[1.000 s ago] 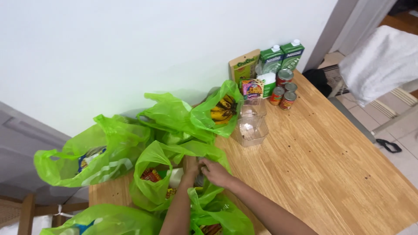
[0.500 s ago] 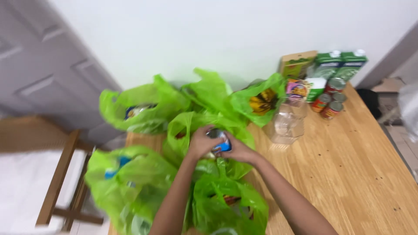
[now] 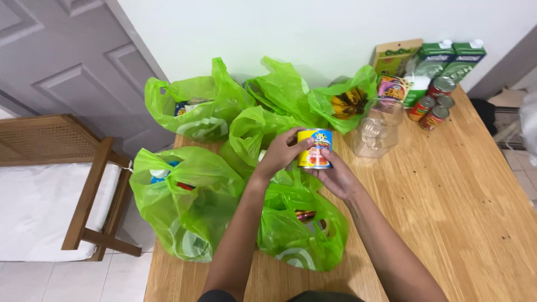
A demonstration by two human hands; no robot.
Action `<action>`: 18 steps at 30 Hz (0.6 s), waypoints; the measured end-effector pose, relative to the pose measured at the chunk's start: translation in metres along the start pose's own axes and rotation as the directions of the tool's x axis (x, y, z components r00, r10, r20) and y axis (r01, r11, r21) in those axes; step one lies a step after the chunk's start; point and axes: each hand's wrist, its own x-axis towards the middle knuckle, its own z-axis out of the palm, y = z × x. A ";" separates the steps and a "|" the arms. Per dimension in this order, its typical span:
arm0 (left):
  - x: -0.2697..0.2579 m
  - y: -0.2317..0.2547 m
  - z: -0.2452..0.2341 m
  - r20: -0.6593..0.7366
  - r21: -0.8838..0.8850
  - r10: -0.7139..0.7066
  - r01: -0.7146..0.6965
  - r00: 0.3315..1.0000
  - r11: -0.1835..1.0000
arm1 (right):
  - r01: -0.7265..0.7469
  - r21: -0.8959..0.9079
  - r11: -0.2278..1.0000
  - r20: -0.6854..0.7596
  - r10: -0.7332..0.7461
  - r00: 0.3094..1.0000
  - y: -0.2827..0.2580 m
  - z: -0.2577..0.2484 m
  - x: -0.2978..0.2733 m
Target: Unpacking various food items from several plastic bags onto a dining table.
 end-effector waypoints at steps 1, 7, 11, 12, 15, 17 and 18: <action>-0.001 0.000 0.003 0.007 -0.003 -0.001 0.001 1.000 1.000 | 0.003 -0.001 1.000 -0.007 -0.003 1.000 -0.003 0.002 -0.005; 0.012 -0.013 0.023 0.074 -0.070 0.103 -0.098 0.992 0.993 | 0.047 -0.037 0.998 -0.071 -0.049 0.996 -0.022 0.015 -0.026; 0.013 -0.003 0.049 0.077 -0.139 0.071 -0.060 0.995 0.988 | 0.089 -0.177 0.980 -0.101 -0.108 0.989 -0.042 0.015 -0.043; 0.013 0.002 0.058 0.069 -0.154 0.071 -0.060 0.995 0.986 | 0.090 -0.228 0.969 -0.143 -0.125 0.982 -0.049 0.013 -0.048; 0.015 -0.001 0.088 0.041 -0.071 0.032 -0.029 0.999 0.997 | 0.094 -0.316 0.944 -0.198 -0.162 0.967 -0.066 -0.014 -0.058; 0.027 -0.007 0.109 0.072 -0.137 0.045 -0.035 0.996 0.990 | 0.065 -0.354 0.933 -0.237 -0.157 0.959 -0.084 -0.021 -0.070; 0.035 -0.009 0.122 0.099 -0.211 0.062 -0.040 0.993 0.977 | 0.030 -0.396 0.918 -0.276 -0.150 0.949 -0.096 -0.027 -0.078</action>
